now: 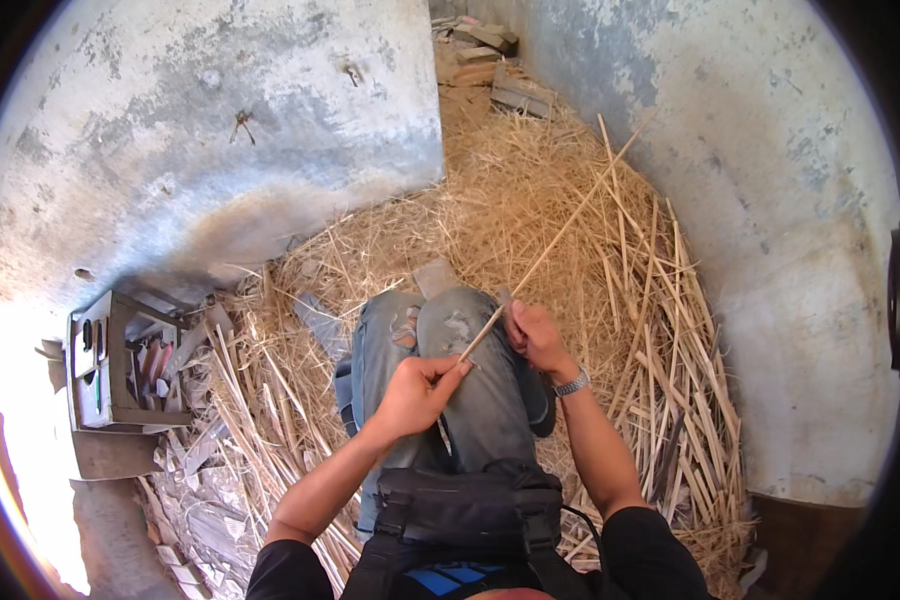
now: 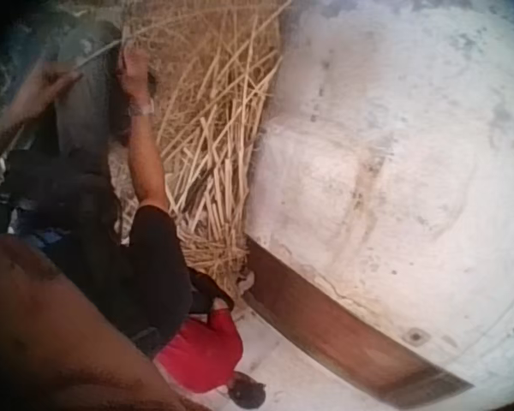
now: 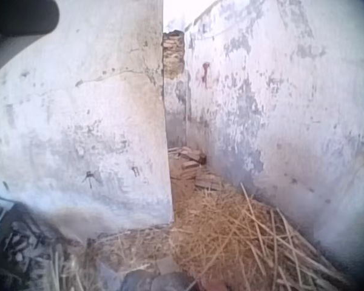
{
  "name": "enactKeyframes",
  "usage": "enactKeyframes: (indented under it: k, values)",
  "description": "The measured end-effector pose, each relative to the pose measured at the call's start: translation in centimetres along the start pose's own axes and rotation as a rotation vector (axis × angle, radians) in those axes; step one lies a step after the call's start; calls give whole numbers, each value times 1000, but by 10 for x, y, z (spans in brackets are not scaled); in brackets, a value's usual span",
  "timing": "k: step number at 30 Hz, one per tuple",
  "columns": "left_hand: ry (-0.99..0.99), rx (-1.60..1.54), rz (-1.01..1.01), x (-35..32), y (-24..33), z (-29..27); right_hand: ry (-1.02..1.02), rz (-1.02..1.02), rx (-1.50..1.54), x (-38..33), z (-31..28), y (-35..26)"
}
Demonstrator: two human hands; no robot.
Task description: The person shaves a thin wooden stick using a small knife, turning it to work on different sides, and then uses a larger blade to continue shaving the surface while sitting on a straw-covered floor.
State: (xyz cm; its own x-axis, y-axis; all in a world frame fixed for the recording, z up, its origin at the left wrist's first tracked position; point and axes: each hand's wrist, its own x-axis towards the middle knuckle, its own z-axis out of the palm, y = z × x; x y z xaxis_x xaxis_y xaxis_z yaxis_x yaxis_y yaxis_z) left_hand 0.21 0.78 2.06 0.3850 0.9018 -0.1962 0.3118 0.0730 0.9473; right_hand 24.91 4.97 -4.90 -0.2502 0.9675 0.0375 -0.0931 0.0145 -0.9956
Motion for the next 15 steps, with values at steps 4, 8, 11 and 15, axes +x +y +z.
enactKeyframes:
  k: [4, 8, 11, 15]
  values:
    - [37, -54, 52, -3, -10, 4, 164, 65, 145, -9, 10, -8]
    - [68, -34, 77, -5, -11, 7, 407, -191, -408, -8, 31, -20]
    - [52, 39, 53, -5, 3, 5, 370, -194, -584, -8, 33, -25]
    - [5, -25, -14, 2, -1, 3, 319, -182, -527, -8, 33, -16]
